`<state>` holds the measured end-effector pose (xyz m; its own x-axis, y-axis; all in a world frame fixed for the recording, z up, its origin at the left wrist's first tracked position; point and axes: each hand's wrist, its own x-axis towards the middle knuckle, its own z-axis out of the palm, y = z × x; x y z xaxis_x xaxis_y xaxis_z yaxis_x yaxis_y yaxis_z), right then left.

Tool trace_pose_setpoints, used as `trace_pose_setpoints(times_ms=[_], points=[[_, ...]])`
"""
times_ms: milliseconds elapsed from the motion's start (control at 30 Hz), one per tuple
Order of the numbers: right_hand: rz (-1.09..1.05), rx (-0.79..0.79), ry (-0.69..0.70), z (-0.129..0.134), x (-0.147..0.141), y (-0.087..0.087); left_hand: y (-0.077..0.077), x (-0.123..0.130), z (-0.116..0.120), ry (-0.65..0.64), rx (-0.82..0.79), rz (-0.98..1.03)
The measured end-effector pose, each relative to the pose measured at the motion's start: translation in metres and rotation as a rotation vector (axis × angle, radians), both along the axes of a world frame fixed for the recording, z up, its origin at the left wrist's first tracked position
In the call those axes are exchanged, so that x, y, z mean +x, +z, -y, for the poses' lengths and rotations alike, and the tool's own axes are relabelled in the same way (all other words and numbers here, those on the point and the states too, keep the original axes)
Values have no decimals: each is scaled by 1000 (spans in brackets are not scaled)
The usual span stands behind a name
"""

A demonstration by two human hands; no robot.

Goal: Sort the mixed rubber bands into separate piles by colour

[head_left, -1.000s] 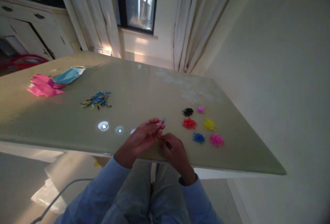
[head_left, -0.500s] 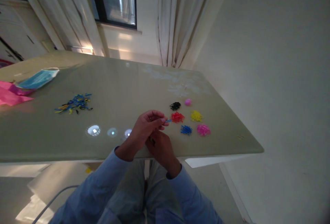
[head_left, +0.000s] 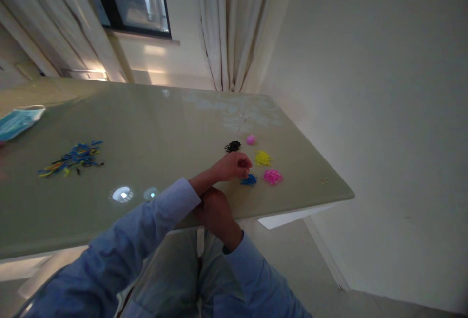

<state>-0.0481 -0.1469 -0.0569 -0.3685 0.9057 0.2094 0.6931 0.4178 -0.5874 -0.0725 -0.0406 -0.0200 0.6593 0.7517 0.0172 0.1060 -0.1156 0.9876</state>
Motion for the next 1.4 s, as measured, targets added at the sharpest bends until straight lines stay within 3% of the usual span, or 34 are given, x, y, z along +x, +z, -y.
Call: trace_pose_setpoints(times_ms=[300,600,733,833,1000,1100,1233,1400], points=[[0,-25,-21,1,-1,-1,-5,-1,5,-46,29,-102],[76,43,72,2,1,-2,12,-18,24,163,17,-10],[-11,85,108,2,1,0,20,-46,39,338,17,52],[-167,64,102,2,3,5,18,-81,49,527,45,56],[-339,-24,112,0,11,12,-5,-159,77,826,198,-109],[-371,-155,114,-7,17,17,-22,-197,98,986,315,-259],[-413,-345,63,-31,9,35,-33,-218,114,1025,360,-227],[-400,-231,197,-91,-52,71,-35,-214,112,981,405,-235]])
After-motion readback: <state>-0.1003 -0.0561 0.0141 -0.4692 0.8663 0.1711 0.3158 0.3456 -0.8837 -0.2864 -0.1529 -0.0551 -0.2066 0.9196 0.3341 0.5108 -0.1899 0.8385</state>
